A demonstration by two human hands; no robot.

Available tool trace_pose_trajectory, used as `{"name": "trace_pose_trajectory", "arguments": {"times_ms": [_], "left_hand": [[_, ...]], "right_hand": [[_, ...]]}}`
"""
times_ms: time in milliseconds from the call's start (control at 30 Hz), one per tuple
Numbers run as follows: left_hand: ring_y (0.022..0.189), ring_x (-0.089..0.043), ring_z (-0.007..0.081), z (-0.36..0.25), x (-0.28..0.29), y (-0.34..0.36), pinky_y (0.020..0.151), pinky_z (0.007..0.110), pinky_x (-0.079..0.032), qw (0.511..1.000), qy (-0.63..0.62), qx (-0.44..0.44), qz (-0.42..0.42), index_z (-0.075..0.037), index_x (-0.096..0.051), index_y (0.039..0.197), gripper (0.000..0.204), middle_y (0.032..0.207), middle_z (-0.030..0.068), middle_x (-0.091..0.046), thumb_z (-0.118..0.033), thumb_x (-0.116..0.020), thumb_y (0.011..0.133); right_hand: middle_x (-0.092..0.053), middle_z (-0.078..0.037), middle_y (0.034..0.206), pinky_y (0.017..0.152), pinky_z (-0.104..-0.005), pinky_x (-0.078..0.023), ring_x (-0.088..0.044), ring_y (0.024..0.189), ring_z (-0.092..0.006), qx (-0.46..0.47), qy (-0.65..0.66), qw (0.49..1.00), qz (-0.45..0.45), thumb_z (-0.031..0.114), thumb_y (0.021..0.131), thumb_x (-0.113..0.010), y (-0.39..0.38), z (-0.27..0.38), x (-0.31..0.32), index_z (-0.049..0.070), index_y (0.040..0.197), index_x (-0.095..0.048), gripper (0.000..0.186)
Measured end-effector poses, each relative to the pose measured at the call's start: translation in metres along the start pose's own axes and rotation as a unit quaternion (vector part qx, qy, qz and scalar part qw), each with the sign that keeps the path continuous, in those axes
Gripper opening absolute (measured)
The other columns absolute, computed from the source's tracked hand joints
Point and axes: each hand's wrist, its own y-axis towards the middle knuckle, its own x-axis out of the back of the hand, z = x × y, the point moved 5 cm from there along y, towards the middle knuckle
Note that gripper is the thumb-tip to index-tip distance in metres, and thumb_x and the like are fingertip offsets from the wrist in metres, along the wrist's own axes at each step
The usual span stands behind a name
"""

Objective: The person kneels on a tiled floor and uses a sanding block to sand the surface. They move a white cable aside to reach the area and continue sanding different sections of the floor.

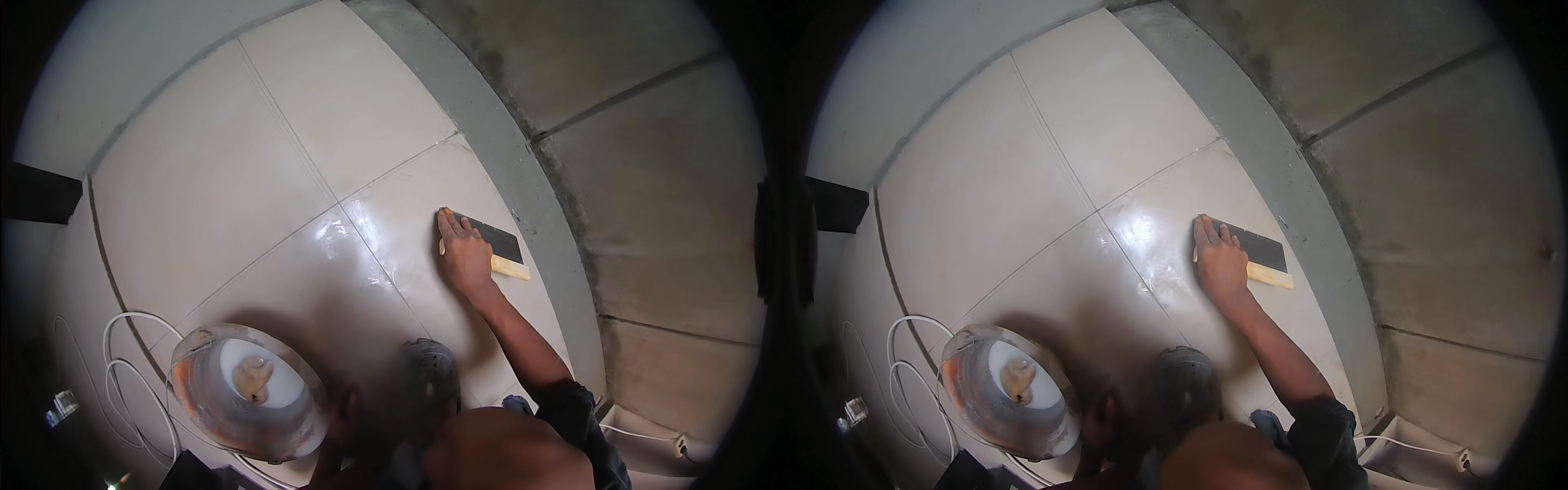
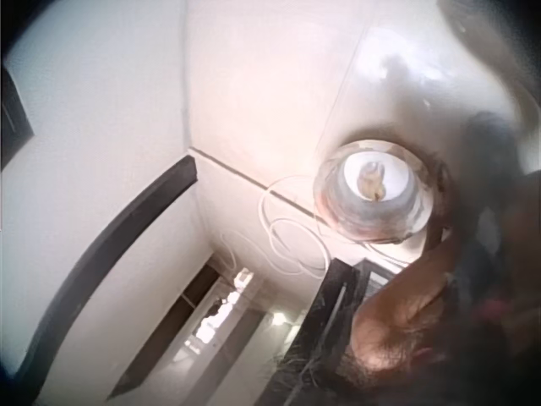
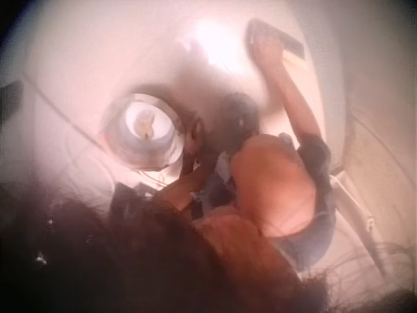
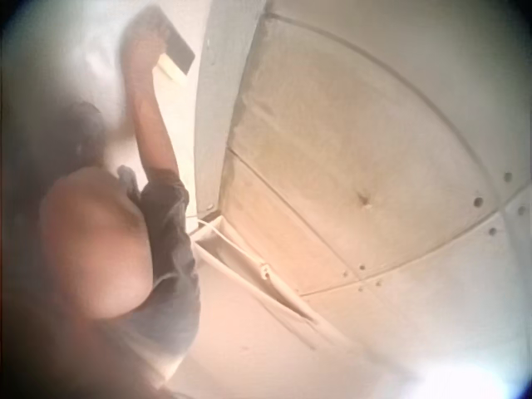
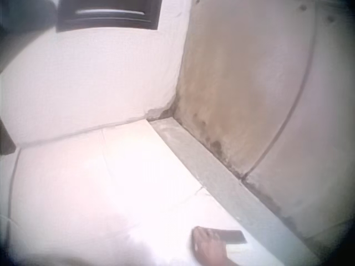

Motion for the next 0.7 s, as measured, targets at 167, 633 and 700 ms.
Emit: {"name": "trace_pose_trajectory", "arguments": {"times_ms": [167, 633, 700], "left_hand": [[0.126, -0.066, 0.0243, 0.012, 0.001, -0.001, 0.109, 0.041, -0.051, 0.999, 0.025, 0.032, -0.021, -0.006, -0.063, 0.145, 0.041, 0.136, 0.0137, -0.070, -0.031, -0.060, 0.112], [0.125, -0.066, 0.0277, 0.023, -0.005, -0.006, 0.112, 0.042, -0.049, 0.984, 0.022, 0.175, -0.003, -0.006, -0.061, 0.145, 0.043, 0.130, 0.0152, -0.070, -0.033, -0.059, 0.113], [0.116, -0.067, 0.0240, 0.051, -0.006, -0.006, 0.107, 0.038, -0.052, 0.992, 0.066, 0.092, -0.051, -0.006, -0.061, 0.145, 0.042, 0.123, 0.0119, -0.071, -0.033, -0.058, 0.113]], "right_hand": [[-0.058, -0.021, 0.156, 0.105, -0.0577, -0.057, -0.063, 0.133, -0.0512, -0.010, 0.012, 0.998, 0.055, 0.007, 0.095, -0.061, -0.015, 0.027, -0.010, -0.005, 0.149, -0.055, 0.055], [-0.054, -0.021, 0.161, 0.111, -0.0607, -0.050, -0.064, 0.133, -0.0510, 0.112, -0.020, 0.993, -0.018, 0.007, 0.096, -0.060, 0.030, 0.060, -0.030, -0.004, 0.152, -0.053, 0.057], [-0.054, -0.021, 0.161, 0.111, -0.0605, -0.051, -0.063, 0.133, -0.0509, 0.137, -0.009, 0.991, 0.003, 0.007, 0.097, -0.060, -0.004, 0.075, -0.034, -0.004, 0.152, -0.053, 0.056]]}}
